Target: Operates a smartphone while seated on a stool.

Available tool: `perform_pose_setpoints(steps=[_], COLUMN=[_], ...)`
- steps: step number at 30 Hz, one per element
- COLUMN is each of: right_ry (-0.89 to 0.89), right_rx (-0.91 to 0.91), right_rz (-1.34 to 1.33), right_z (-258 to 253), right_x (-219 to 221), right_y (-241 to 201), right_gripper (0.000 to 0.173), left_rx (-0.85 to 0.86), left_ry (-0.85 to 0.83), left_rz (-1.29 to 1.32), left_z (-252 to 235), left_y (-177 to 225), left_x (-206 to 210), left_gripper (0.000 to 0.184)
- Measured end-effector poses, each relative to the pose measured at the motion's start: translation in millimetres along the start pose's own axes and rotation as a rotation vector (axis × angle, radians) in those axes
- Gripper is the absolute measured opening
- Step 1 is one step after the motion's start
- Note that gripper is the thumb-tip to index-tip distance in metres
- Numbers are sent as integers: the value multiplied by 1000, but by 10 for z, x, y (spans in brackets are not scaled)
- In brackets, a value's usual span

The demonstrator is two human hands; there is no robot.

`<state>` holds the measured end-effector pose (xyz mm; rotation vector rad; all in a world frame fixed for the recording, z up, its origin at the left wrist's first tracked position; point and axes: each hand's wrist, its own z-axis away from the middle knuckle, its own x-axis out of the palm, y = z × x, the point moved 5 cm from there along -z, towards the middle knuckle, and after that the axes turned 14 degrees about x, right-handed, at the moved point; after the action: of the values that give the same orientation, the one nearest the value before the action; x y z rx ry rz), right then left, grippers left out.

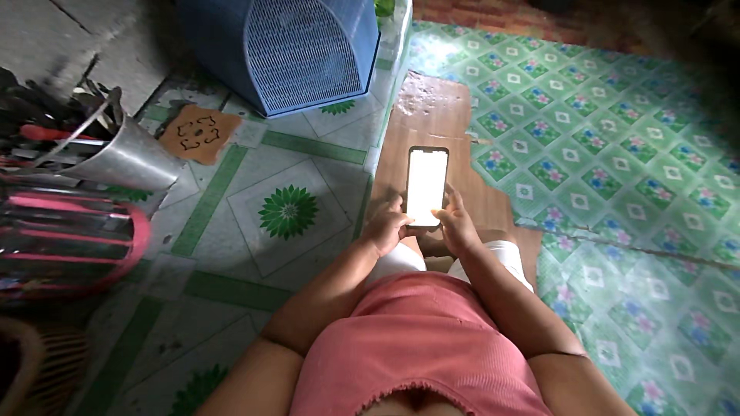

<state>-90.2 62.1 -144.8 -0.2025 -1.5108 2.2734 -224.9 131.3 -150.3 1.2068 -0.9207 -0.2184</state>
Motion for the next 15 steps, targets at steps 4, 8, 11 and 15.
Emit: perform_pose_setpoints(steps=[4, 8, 11, 15], right_ry=[104, 104, 7, -64], right_rx=[17, 10, 31, 20], right_rz=[132, 150, 95, 109], right_z=[5, -9, 1, -2], right_x=[101, 103, 88, 54], right_y=[-10, -23, -15, -5], right_gripper=[84, 92, 103, 112], left_rx=[18, 32, 28, 13], left_ry=[-27, -22, 31, 46], left_rz=[-41, -50, -45, -2], left_z=[0, -29, -42, -40], left_y=[-17, -28, -23, -27], left_x=[24, 10, -17, -34], left_gripper=[52, 47, 38, 47])
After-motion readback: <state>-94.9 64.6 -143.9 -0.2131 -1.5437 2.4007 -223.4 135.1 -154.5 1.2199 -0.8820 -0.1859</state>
